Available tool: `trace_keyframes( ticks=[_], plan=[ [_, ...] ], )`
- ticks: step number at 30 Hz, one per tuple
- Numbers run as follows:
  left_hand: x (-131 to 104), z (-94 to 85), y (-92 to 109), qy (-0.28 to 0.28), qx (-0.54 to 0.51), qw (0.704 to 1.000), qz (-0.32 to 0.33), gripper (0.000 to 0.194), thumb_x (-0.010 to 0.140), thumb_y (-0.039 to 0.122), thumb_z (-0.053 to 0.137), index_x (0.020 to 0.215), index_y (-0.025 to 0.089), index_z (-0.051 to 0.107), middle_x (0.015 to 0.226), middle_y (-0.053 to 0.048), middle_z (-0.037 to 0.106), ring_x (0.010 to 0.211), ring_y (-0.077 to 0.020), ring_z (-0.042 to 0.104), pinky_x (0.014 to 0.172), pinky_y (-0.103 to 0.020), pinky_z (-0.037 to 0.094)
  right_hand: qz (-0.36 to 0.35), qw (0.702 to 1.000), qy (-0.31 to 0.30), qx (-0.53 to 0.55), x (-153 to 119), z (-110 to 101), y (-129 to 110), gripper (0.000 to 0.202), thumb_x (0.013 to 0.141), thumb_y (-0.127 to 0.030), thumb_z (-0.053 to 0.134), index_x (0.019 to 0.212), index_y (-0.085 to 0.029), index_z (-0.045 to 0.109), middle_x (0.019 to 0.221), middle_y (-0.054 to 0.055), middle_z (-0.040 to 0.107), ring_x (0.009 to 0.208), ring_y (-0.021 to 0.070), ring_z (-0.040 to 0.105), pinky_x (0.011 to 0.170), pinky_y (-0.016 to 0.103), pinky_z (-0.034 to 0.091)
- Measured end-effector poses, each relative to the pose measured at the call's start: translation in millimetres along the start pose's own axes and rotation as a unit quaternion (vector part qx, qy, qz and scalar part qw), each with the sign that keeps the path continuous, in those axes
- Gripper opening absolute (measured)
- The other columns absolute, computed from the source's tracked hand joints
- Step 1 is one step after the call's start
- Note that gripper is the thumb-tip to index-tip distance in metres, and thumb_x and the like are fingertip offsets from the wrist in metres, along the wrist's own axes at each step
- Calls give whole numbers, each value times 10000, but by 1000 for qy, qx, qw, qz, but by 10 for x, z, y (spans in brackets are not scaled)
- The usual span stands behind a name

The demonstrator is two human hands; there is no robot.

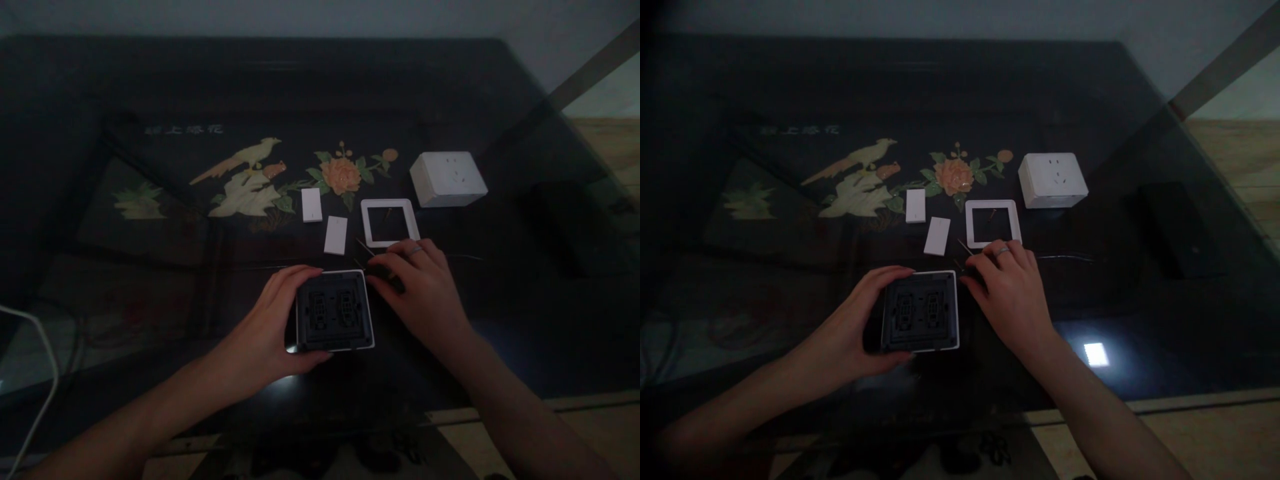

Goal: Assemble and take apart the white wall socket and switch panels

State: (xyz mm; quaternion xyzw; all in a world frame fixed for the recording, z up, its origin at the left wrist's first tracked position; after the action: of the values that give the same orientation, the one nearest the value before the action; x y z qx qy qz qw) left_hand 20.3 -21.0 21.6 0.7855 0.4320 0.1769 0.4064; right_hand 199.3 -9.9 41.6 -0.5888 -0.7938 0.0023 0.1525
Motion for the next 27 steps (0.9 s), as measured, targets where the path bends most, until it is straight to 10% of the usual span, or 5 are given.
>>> trace_keyframes(
  ticks=[19, 27],
  plan=[
    [-6, -40, 36, -1, -1, 1000, 20, 1019, 657, 433, 850, 1476, 305, 258, 1521, -137, 315, 1412, -375, 347, 1148, -613, 344, 14, 997, 55, 46, 44, -179, 16, 106, 946, -174, 532, 909, -211, 624, 879, 67, 700, 835, 248, 647, 749, 398, 523],
    [-148, -257, 440, 127, 68, 977, 157, 108, 921, 316, 590, 994, 239, 608, 974, -28, 638, 939, -209, 600, 854, -376, 464, -171, 948, 75, 258, -98, -452, -593, 96, 958, -140, 553, 923, -191, 627, 801, 19, 728, 754, 138, 676, 690, 261, 557]
  ],
)
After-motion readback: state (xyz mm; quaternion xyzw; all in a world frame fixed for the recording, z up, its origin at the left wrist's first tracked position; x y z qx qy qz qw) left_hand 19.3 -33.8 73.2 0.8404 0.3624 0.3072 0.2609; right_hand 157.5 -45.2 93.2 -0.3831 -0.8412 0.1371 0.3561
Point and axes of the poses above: each hand's wrist, its own x-axis towards the middle knuckle, its own z-axis out of the palm, y = z × x, the point moved 8 cm from there along x, towards the middle knuckle
